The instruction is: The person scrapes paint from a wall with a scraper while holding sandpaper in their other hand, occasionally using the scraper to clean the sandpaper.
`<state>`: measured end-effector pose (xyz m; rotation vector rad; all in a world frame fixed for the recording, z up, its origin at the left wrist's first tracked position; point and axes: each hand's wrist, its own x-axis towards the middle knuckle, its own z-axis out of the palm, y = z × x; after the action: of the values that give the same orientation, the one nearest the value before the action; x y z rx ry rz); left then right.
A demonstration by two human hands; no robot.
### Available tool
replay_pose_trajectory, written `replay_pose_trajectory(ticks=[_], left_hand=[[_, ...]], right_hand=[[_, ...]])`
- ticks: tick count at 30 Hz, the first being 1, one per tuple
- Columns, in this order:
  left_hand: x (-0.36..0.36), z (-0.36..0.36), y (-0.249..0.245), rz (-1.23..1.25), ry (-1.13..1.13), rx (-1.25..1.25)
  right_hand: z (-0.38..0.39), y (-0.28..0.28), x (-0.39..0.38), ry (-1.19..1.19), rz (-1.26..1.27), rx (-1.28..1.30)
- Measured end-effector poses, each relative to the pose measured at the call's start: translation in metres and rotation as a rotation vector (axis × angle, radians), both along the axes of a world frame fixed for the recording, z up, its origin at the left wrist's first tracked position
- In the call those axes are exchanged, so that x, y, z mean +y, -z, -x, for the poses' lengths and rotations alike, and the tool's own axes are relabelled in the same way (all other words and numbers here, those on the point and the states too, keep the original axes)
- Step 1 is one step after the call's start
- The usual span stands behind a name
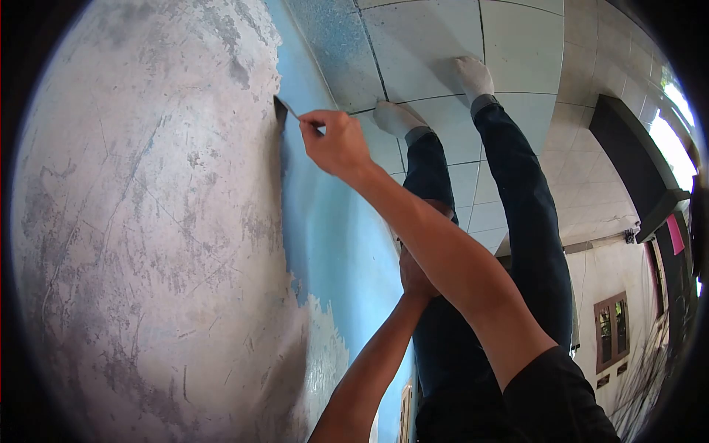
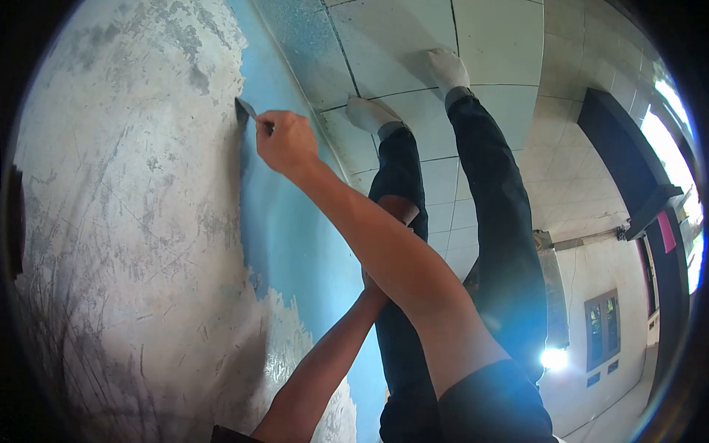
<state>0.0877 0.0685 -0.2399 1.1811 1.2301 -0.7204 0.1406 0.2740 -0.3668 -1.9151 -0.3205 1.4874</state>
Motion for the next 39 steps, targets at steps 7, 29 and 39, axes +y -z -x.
replay_pose_trajectory(ticks=[7,29,39], left_hand=[[0.010,0.002,0.002,-0.149,0.014,-0.170],[0.019,0.035,0.012,-0.083,0.003,-0.313],[0.021,0.037,0.015,-0.157,0.027,-0.352]], right_hand=[[-0.010,-0.018,-0.017,-0.015,-0.100,0.051],[-0.001,-0.009,-0.004,0.013,-0.080,-0.026],[-0.009,-0.004,0.004,0.001,-0.066,-0.031]])
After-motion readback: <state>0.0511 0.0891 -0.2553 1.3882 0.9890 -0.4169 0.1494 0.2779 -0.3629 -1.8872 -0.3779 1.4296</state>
